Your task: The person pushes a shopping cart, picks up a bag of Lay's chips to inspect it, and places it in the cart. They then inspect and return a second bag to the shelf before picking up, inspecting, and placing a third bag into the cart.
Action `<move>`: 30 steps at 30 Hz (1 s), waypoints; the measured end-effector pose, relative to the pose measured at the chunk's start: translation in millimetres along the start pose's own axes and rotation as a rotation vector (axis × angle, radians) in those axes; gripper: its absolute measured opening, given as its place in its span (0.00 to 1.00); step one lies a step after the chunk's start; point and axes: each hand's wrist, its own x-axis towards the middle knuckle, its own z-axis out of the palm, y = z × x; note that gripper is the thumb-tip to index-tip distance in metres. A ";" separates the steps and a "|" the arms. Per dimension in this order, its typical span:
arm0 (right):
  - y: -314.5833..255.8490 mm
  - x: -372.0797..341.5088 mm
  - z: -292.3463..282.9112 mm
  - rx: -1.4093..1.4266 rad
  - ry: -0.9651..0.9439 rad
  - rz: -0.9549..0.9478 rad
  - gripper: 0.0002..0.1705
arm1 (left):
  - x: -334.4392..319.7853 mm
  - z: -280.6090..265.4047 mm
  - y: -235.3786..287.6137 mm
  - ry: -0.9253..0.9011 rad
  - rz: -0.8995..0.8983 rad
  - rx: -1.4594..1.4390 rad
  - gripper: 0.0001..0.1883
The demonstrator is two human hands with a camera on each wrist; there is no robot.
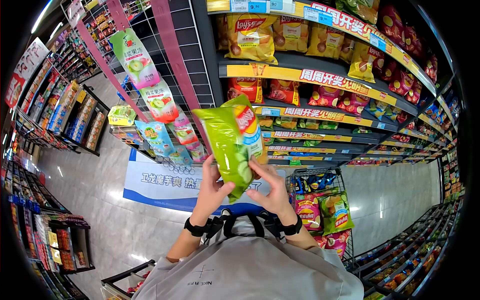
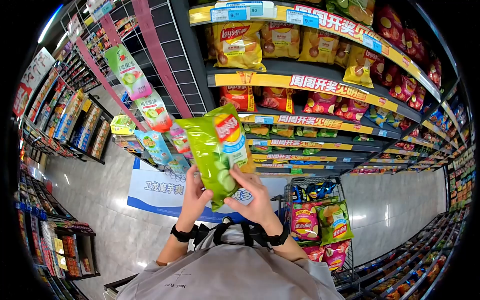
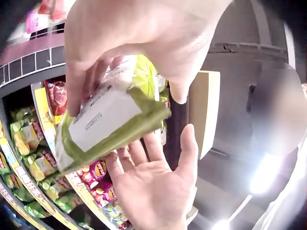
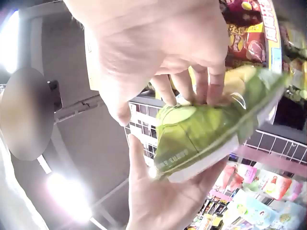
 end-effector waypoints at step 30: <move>42.9 26.5 -43.7 0.369 -0.002 0.453 0.23 | 2.3 -30.4 0.5 0.114 -0.487 -0.500 0.28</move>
